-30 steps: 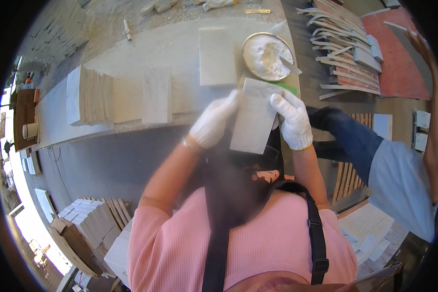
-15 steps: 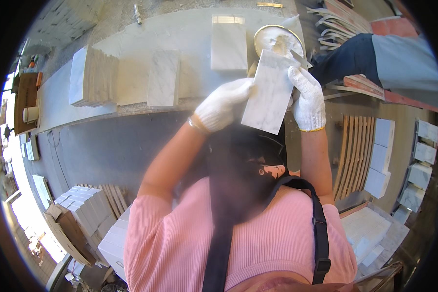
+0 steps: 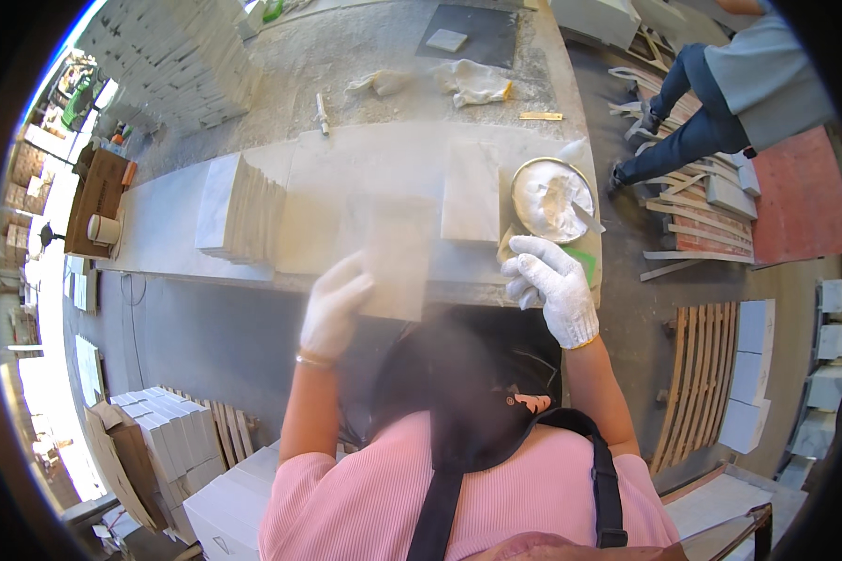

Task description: The person applies white adhesive to the edges of rectangular tiles using a small metal spatula, then wipes the edges with a green sponge. The person repeats this process on multiple tiles, stacking them after each application.

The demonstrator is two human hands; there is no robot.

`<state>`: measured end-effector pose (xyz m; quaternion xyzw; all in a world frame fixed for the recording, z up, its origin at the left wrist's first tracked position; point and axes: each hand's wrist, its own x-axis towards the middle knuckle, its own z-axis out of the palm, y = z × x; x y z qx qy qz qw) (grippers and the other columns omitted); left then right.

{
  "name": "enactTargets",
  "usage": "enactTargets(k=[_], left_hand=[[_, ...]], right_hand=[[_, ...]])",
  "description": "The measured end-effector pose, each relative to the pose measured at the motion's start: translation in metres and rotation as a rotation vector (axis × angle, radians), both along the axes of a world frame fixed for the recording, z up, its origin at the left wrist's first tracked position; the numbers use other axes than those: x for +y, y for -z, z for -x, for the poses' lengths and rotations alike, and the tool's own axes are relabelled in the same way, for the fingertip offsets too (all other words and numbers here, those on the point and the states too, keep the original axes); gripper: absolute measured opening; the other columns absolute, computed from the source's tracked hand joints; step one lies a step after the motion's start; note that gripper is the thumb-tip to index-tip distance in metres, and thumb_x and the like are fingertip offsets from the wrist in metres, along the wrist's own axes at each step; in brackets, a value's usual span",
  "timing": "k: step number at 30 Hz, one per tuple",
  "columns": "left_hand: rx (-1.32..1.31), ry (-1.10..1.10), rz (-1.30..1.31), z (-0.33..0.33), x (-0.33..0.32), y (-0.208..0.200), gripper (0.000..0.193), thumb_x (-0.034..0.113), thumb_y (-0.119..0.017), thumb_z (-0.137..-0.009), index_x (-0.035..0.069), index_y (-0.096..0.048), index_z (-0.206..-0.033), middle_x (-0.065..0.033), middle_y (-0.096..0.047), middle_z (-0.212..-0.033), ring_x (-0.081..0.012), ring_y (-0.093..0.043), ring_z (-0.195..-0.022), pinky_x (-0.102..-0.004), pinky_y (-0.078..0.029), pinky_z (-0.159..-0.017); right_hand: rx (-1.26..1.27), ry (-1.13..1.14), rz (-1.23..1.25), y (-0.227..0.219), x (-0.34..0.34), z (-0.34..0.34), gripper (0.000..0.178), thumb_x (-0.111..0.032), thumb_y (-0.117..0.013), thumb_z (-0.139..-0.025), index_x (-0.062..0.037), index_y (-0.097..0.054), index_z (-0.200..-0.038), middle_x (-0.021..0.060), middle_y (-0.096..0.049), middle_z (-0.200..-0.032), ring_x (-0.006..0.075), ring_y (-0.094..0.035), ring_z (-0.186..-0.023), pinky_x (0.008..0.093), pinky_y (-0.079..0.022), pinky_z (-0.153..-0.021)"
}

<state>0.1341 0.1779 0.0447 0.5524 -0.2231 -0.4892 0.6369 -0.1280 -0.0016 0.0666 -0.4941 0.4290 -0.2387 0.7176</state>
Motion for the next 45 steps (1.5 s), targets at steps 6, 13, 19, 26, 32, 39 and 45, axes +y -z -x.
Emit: enactTargets(k=[6, 13, 19, 26, 32, 39, 45], left_hand=[[-0.269, -0.014, -0.236, -0.054, -0.01, -0.003, 0.05, 0.019, -0.06, -0.1, -0.008, -0.061, -0.143, -0.0105, -0.068, -0.136, -0.0158, -0.06, -0.125, -0.0298, -0.044, -0.109], [-0.877, 0.106, -0.634, -0.066, -0.021, -0.009, 0.045, 0.025, -0.062, -0.098, 0.004, -0.068, -0.137, -0.0138, -0.074, -0.123, -0.0215, -0.069, -0.11, -0.033, -0.051, -0.097], [-1.173, -0.046, -0.254, -0.048, -0.048, -0.013, 0.04, 0.023, -0.071, -0.095, 0.004, -0.071, -0.13, -0.0172, -0.071, -0.129, -0.0328, -0.069, -0.115, -0.0397, -0.053, -0.099], [-1.516, 0.492, 0.172, -0.008, -0.13, -0.013, 0.049, 0.03, -0.072, -0.094, 0.009, -0.067, -0.137, -0.0123, -0.06, -0.149, -0.0431, -0.048, -0.143, -0.0582, -0.038, -0.118], [-1.715, 0.652, 0.286, 0.006, -0.189, 0.002, 0.061, 0.043, -0.069, -0.093, 0.017, -0.058, -0.147, -0.0072, -0.052, -0.157, -0.0374, -0.042, -0.149, -0.0632, -0.031, -0.121], [-1.715, 0.354, -0.047, -0.035, -0.266, 0.035, 0.061, 0.045, -0.058, -0.102, 0.013, -0.053, -0.153, -0.0147, -0.044, -0.164, -0.044, -0.036, -0.152, -0.0645, -0.03, -0.121], [-1.561, -0.108, 0.036, -0.042, -0.23, 0.036, 0.048, 0.022, -0.067, -0.097, 0.01, -0.06, -0.144, -0.0224, -0.065, -0.137, -0.0439, -0.062, -0.125, -0.05, -0.053, -0.101]], right_hand=[[0.022, -0.029, 0.048, 0.005, -0.004, 0.01, 0.038, -0.016, -0.063, -0.103, 0.0056, -0.063, -0.134, 0.0119, -0.076, -0.102, 0.0154, -0.071, -0.076, 0.0251, -0.054, -0.06], [0.146, 0.025, 0.097, 0.011, -0.014, 0.009, 0.035, -0.015, -0.068, -0.1, 0.0025, -0.068, -0.131, 0.0077, -0.076, -0.101, 0.013, -0.071, -0.076, 0.0241, -0.054, -0.061], [0.121, 0.031, 0.124, 0.018, -0.022, -0.002, 0.037, -0.015, -0.069, -0.1, 0.0003, -0.068, -0.133, 0.007, -0.077, -0.104, 0.0108, -0.07, -0.079, 0.0233, -0.053, -0.062], [0.217, 0.002, 0.207, 0.024, -0.031, 0.005, 0.038, -0.015, -0.068, -0.1, 0.0004, -0.067, -0.135, 0.0081, -0.077, -0.109, 0.0116, -0.072, -0.083, 0.0238, -0.053, -0.063], [0.27, -0.006, 0.249, 0.029, -0.034, 0.015, 0.038, -0.015, -0.068, -0.101, -0.0007, -0.067, -0.136, 0.0083, -0.076, -0.109, 0.0122, -0.072, -0.084, 0.0241, -0.054, -0.062], [0.259, 0.02, 0.232, 0.03, -0.04, 0.016, 0.038, -0.014, -0.068, -0.101, -0.0019, -0.067, -0.136, 0.0076, -0.076, -0.107, 0.0111, -0.071, -0.082, 0.0237, -0.054, -0.063], [0.219, 0.028, 0.18, 0.027, -0.036, 0.007, 0.043, -0.013, -0.068, -0.101, -0.0032, -0.063, -0.142, 0.0044, -0.075, -0.105, 0.0092, -0.068, -0.08, 0.0236, -0.054, -0.065]])
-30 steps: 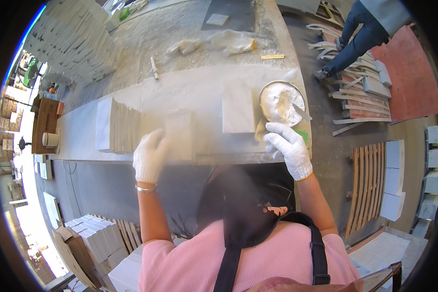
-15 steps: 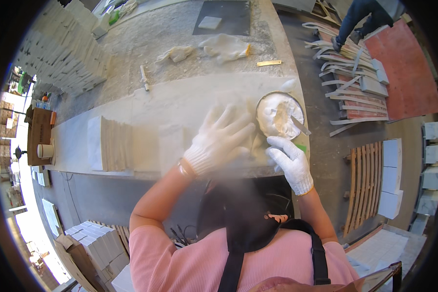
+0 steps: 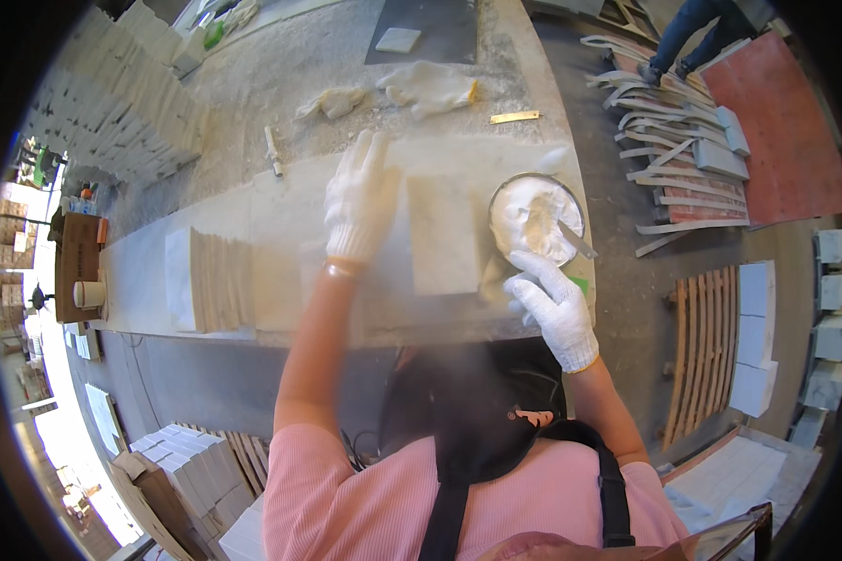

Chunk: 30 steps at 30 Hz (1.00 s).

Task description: The person applies white adhesive to the edges of rectangular tiles using a small metal spatula, then wipes the edges with a green sponge. The person repeats this process on multiple tiles, stacking them after each application.

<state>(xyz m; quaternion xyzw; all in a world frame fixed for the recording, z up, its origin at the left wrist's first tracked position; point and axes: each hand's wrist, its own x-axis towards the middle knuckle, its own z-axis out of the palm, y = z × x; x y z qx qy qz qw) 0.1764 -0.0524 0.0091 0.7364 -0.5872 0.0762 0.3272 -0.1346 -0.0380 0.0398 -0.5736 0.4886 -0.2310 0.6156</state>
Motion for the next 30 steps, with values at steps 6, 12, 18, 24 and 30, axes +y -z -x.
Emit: enactTargets(k=[6, 12, 18, 24, 30], left_hand=[[0.521, -0.085, -0.23, 0.053, 0.105, -0.018, 0.039, 0.017, -0.066, -0.098, 0.002, -0.07, -0.134, -0.0154, -0.073, -0.126, -0.0251, -0.07, -0.11, -0.0349, -0.052, -0.099], [0.84, -0.034, -0.277, 0.07, 0.126, -0.022, 0.038, 0.013, -0.067, -0.095, -0.003, -0.072, -0.13, -0.0126, -0.076, -0.114, -0.017, -0.069, -0.102, -0.031, -0.054, -0.092], [1.267, -0.042, -0.37, 0.077, 0.161, -0.024, 0.04, 0.018, -0.065, -0.097, -0.004, -0.072, -0.13, -0.013, -0.076, -0.111, -0.0149, -0.069, -0.09, -0.0303, -0.057, -0.083], [1.931, -0.012, -0.214, 0.08, 0.179, 0.003, 0.039, 0.022, -0.057, -0.106, -0.007, -0.062, -0.131, -0.0227, -0.072, -0.116, -0.0306, -0.075, -0.097, -0.0351, -0.063, -0.074], [2.104, 0.077, -0.186, 0.08, 0.179, 0.027, 0.04, 0.028, -0.057, -0.108, -0.002, -0.062, -0.134, -0.0176, -0.072, -0.117, -0.0263, -0.073, -0.098, -0.0374, -0.06, -0.08]], right_hand=[[0.018, -0.167, 0.045, 0.007, 0.007, -0.015, 0.052, -0.014, -0.068, -0.101, -0.0021, -0.057, -0.15, 0.0051, -0.072, -0.111, 0.0096, -0.065, -0.091, 0.0255, -0.052, -0.08], [-0.002, -0.231, 0.298, 0.011, 0.019, -0.024, 0.051, -0.017, -0.066, -0.102, 0.0, -0.056, -0.15, 0.0145, -0.072, -0.131, 0.0204, -0.068, -0.11, 0.0346, -0.051, -0.103], [-0.158, -0.114, -0.21, 0.005, 0.036, -0.002, 0.039, -0.015, -0.062, -0.102, 0.0012, -0.066, -0.138, 0.0123, -0.075, -0.122, 0.0156, -0.072, -0.077, 0.0286, -0.057, -0.075], [-0.331, -0.02, -0.402, 0.019, 0.041, -0.007, 0.044, -0.028, -0.061, -0.106, 0.0036, -0.061, -0.137, 0.0105, -0.076, -0.103, 0.016, -0.073, -0.08, 0.0261, -0.055, -0.057], [-0.172, -0.155, -0.281, 0.016, 0.035, -0.018, 0.041, -0.027, -0.064, -0.104, 0.0045, -0.065, -0.131, 0.0087, -0.072, -0.093, 0.0117, -0.063, -0.069, 0.0233, -0.048, -0.057]])
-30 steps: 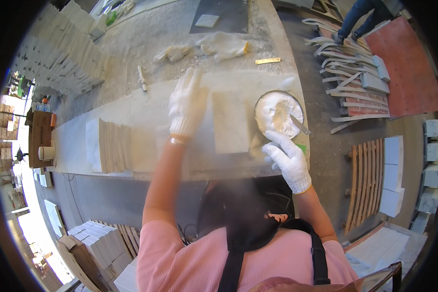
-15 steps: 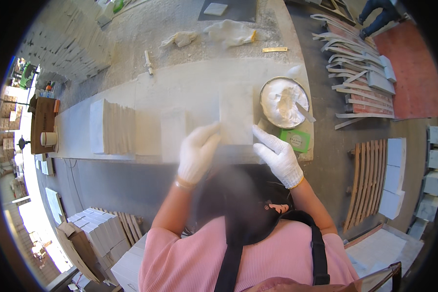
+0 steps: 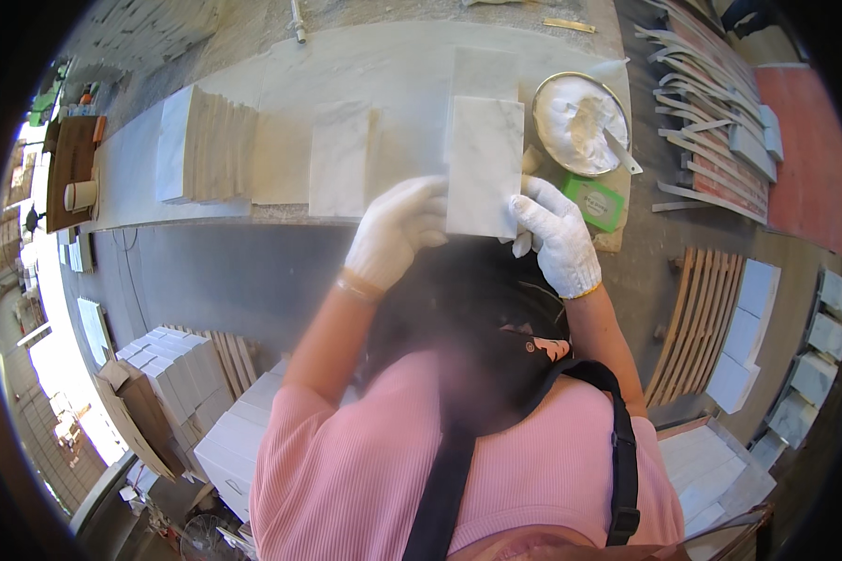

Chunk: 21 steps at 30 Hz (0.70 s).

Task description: The person applies white adhesive to the edges of rectangular tiles using a small metal spatula, then wipes the edges with a green sponge. The person repeats this process on multiple tiles, stacking them after each application.

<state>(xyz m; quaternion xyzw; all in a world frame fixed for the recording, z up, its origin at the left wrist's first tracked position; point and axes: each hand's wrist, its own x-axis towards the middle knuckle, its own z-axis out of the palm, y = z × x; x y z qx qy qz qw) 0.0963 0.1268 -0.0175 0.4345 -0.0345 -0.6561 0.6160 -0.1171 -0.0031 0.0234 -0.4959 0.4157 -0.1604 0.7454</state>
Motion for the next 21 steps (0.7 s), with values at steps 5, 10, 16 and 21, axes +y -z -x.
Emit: enactTargets(k=[5, 10, 16, 21], left_hand=[[-0.015, -0.005, -0.032, 0.01, -0.003, -0.001, 0.039, 0.03, -0.057, -0.109, 0.0, -0.064, -0.133, -0.0112, -0.072, -0.117, -0.0214, -0.07, -0.1, -0.0352, -0.057, -0.085], [-0.33, 0.131, 0.013, 0.021, -0.007, -0.02, 0.043, 0.034, -0.064, -0.107, -0.002, -0.067, -0.13, -0.0062, -0.072, -0.116, -0.0133, -0.066, -0.102, -0.0294, -0.052, -0.092], [-0.334, 0.254, 0.078, 0.033, -0.008, -0.033, 0.047, 0.028, -0.074, -0.098, -0.005, -0.067, -0.131, -0.0064, -0.074, -0.117, -0.0121, -0.065, -0.106, -0.0293, -0.051, -0.095], [-0.339, 0.395, 0.091, 0.039, -0.005, -0.034, 0.051, 0.024, -0.074, -0.097, -0.006, -0.064, -0.137, -0.0094, -0.072, -0.125, -0.015, -0.064, -0.114, -0.0326, -0.049, -0.104]], right_hand=[[0.0, 0.055, 0.012, -0.004, 0.005, -0.003, 0.036, -0.021, -0.068, -0.101, 0.0051, -0.067, -0.126, 0.0048, -0.068, -0.087, 0.0094, -0.058, -0.064, 0.022, -0.046, -0.057], [0.026, 0.024, 0.01, -0.008, 0.02, 0.014, 0.033, -0.016, -0.071, -0.098, 0.0035, -0.067, -0.124, 0.0045, -0.07, -0.093, 0.0088, -0.059, -0.067, 0.0235, -0.048, -0.061], [0.059, -0.013, -0.002, -0.01, 0.034, 0.038, 0.034, -0.015, -0.077, -0.093, 0.0002, -0.069, -0.121, 0.0061, -0.072, -0.1, 0.0111, -0.064, -0.08, 0.0265, -0.052, -0.07], [0.083, 0.095, 0.122, -0.015, 0.011, 0.047, 0.023, -0.018, -0.074, -0.094, -0.0014, -0.07, -0.11, 0.0042, -0.072, -0.089, 0.01, -0.063, -0.068, 0.0246, -0.05, -0.059]])
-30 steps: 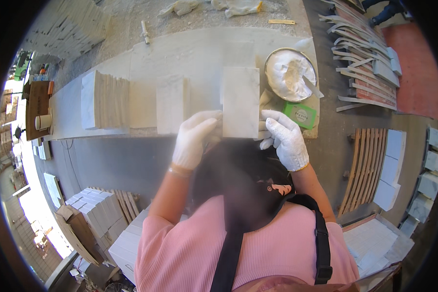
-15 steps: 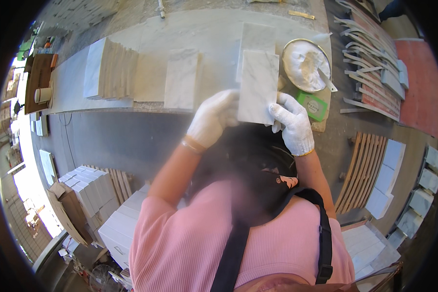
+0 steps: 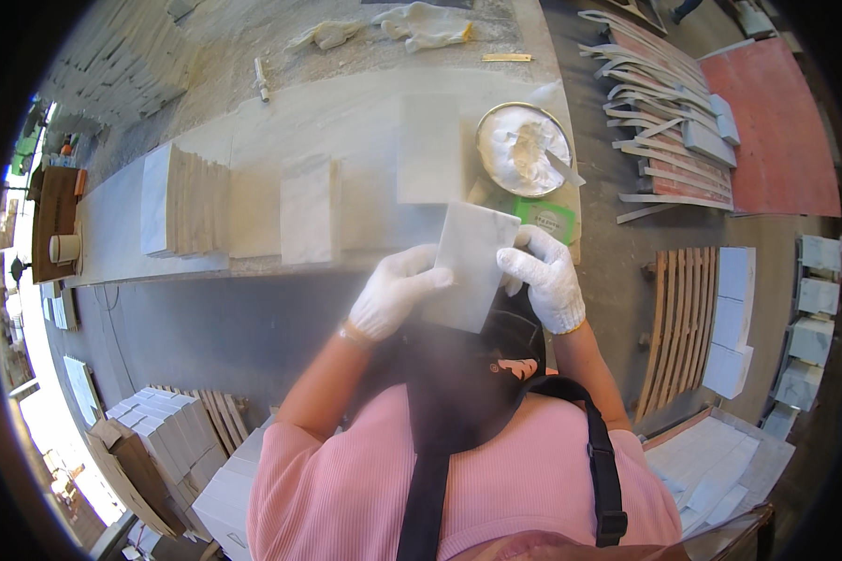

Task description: The person applies white adhesive to the edges of rectangular tiles using a small metal spatula, then wipes the edges with a green sponge. The person repeats this process on multiple tiles, stacking them after each application.

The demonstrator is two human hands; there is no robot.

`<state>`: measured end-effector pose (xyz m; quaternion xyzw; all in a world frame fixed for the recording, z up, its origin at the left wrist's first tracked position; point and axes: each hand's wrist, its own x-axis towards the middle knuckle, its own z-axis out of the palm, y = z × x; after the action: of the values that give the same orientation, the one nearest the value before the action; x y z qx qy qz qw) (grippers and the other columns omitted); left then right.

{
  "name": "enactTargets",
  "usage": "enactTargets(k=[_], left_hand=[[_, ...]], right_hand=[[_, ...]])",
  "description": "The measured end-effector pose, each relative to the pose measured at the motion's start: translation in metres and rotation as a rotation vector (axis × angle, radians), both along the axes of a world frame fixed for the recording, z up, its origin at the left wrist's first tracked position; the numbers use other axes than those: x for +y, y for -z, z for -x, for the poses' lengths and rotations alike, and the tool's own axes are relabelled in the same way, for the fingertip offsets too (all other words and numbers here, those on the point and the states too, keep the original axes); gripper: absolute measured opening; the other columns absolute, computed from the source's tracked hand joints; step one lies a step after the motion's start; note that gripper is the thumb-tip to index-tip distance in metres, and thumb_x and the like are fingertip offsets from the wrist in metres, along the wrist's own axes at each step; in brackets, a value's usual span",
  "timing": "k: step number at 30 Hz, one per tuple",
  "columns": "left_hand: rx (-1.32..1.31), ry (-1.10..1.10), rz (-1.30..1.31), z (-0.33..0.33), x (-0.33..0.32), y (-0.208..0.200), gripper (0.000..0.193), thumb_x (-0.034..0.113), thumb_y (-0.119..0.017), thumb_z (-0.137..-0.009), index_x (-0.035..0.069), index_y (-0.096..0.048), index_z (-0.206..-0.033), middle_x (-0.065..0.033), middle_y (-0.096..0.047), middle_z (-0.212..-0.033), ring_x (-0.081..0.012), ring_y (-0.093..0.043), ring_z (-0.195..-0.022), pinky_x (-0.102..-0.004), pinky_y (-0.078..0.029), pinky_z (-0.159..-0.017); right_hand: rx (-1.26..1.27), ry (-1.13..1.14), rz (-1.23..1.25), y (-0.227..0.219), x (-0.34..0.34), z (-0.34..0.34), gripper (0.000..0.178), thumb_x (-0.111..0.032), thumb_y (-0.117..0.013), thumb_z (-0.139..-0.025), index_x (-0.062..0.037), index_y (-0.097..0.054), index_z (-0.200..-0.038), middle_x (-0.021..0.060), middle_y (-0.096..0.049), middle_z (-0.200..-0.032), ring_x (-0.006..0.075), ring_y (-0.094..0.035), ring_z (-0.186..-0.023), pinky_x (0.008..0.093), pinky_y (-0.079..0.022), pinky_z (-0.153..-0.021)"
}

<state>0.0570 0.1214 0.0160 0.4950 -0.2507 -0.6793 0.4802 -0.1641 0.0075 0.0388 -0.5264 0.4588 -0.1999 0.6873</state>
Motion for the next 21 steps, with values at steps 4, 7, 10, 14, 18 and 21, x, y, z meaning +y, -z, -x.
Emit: enactTargets(k=[4, 7, 10, 14, 18, 21], left_hand=[[0.035, -0.002, 0.003, 0.007, 0.002, -0.004, 0.051, 0.026, -0.077, -0.094, -0.006, -0.066, -0.132, -0.0076, -0.074, -0.12, -0.0139, -0.065, -0.107, -0.0307, -0.051, -0.098], [-0.027, 0.024, 0.01, 0.009, 0.004, -0.007, 0.05, 0.025, -0.077, -0.094, -0.006, -0.066, -0.133, -0.0073, -0.073, -0.12, -0.0136, -0.065, -0.107, -0.0309, -0.051, -0.097], [-0.03, 0.017, 0.004, 0.012, 0.004, -0.009, 0.049, 0.025, -0.076, -0.094, -0.005, -0.067, -0.132, -0.007, -0.074, -0.119, -0.0131, -0.065, -0.106, -0.0308, -0.052, -0.097], [-0.064, 0.003, 0.016, 0.009, 0.006, -0.013, 0.048, 0.025, -0.076, -0.095, -0.006, -0.067, -0.131, -0.0068, -0.074, -0.118, -0.0128, -0.065, -0.105, -0.0305, -0.052, -0.095], [-0.143, -0.097, 0.003, -0.011, 0.016, -0.021, 0.047, 0.024, -0.075, -0.095, -0.006, -0.068, -0.131, -0.0069, -0.074, -0.118, -0.0127, -0.064, -0.104, -0.03, -0.051, -0.095], [-0.238, -0.229, 0.012, -0.037, 0.028, -0.028, 0.046, 0.023, -0.074, -0.096, -0.006, -0.068, -0.13, -0.0061, -0.074, -0.117, -0.0121, -0.064, -0.104, -0.0293, -0.051, -0.095]], right_hand=[[-0.021, 0.163, 0.171, -0.011, -0.022, -0.003, 0.025, -0.019, -0.063, -0.104, 0.002, -0.072, -0.115, 0.0064, -0.072, -0.091, 0.0115, -0.065, -0.074, 0.0255, -0.052, -0.067], [-0.091, 0.148, 0.334, -0.018, -0.03, -0.011, 0.028, -0.017, -0.06, -0.106, 0.0034, -0.071, -0.121, 0.0096, -0.074, -0.102, 0.0136, -0.069, -0.092, 0.0275, -0.055, -0.083], [-0.072, 0.12, 0.244, -0.022, -0.026, -0.022, 0.028, -0.014, -0.061, -0.106, 0.0035, -0.07, -0.126, 0.0113, -0.074, -0.112, 0.0148, -0.069, -0.107, 0.0303, -0.053, -0.098], [0.019, -0.019, 0.326, -0.019, -0.021, -0.032, 0.029, -0.012, -0.063, -0.104, 0.0028, -0.07, -0.128, 0.0089, -0.074, -0.116, 0.0144, -0.069, -0.109, 0.0292, -0.052, -0.1], [0.062, -0.031, 0.364, -0.012, -0.022, -0.027, 0.031, -0.013, -0.064, -0.102, 0.0014, -0.069, -0.13, 0.008, -0.073, -0.118, 0.0144, -0.07, -0.105, 0.0274, -0.055, -0.089], [0.085, -0.026, 0.311, -0.004, -0.024, -0.02, 0.035, -0.014, -0.064, -0.101, 0.0001, -0.068, -0.133, 0.0086, -0.073, -0.117, 0.015, -0.071, -0.099, 0.027, -0.055, -0.079]])
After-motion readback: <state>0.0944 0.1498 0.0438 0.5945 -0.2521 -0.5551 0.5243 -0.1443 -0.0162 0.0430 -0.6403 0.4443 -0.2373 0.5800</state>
